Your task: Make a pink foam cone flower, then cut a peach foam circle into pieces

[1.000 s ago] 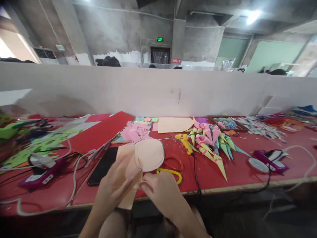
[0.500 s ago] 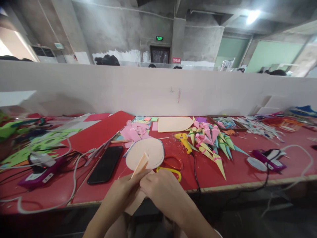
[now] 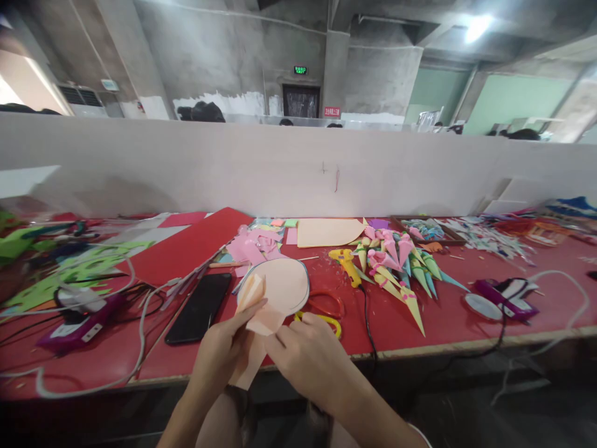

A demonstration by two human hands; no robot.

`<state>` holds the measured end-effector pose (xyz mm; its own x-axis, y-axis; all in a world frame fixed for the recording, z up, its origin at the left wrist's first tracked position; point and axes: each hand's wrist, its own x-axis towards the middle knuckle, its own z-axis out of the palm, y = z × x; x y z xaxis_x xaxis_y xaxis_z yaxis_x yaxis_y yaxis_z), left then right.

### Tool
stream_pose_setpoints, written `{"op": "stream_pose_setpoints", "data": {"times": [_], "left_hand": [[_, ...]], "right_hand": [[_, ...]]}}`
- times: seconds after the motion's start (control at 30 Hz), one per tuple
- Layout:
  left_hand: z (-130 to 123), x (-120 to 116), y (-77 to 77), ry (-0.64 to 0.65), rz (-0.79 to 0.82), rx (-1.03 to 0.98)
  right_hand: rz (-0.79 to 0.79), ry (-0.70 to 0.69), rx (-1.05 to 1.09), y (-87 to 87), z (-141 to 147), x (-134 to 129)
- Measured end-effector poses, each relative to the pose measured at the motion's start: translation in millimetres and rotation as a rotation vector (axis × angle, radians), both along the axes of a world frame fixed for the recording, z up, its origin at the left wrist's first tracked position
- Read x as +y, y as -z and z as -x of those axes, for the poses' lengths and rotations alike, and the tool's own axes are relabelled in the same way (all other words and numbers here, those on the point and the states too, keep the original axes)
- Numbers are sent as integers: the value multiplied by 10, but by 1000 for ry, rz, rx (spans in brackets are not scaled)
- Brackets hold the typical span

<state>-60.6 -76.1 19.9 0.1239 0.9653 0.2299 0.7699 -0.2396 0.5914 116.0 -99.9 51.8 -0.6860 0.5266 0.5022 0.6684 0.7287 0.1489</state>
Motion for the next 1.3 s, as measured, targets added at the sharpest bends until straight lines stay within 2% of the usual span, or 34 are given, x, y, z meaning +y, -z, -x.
{"op": "stream_pose_setpoints", "data": {"times": [0.1,0.17,0.27,0.37,0.43,0.53,0.63,0.77,0.9,1.03,1.17,1.23,1.3], "left_hand": [[68,44,20,16,-45,-129],[124,79,38,-69,-69,-166],[163,116,59,-147,-126,-219],[118,98,44,-24,-85,-251],[74,56,14,86,-21,-285],[42,-14,-21,179,18,-385],[51,-51,0,203,52,-482],[68,-72,59,230,152,-529],[63,-90,69,173,145,-548],[33,-66,61,180,182,-510],[0,-19,79,168,166,-511],[0,13,88,116,138,-501],[27,63,90,28,42,-495]], "right_hand": [[43,-33,114,-1,-44,-46],[102,-36,260,-10,-94,-89],[325,-5,536,-9,-155,-130],[672,-69,639,34,-134,-100],[821,-137,612,79,-79,-42],[825,-112,623,133,7,64],[766,-37,687,171,64,159],[761,-42,766,241,114,265],[804,-56,866,295,157,330],[819,-32,1014,323,206,369],[989,-9,1214,396,262,435],[1079,9,1233,446,283,469],[1093,11,1251,489,288,495]]}}
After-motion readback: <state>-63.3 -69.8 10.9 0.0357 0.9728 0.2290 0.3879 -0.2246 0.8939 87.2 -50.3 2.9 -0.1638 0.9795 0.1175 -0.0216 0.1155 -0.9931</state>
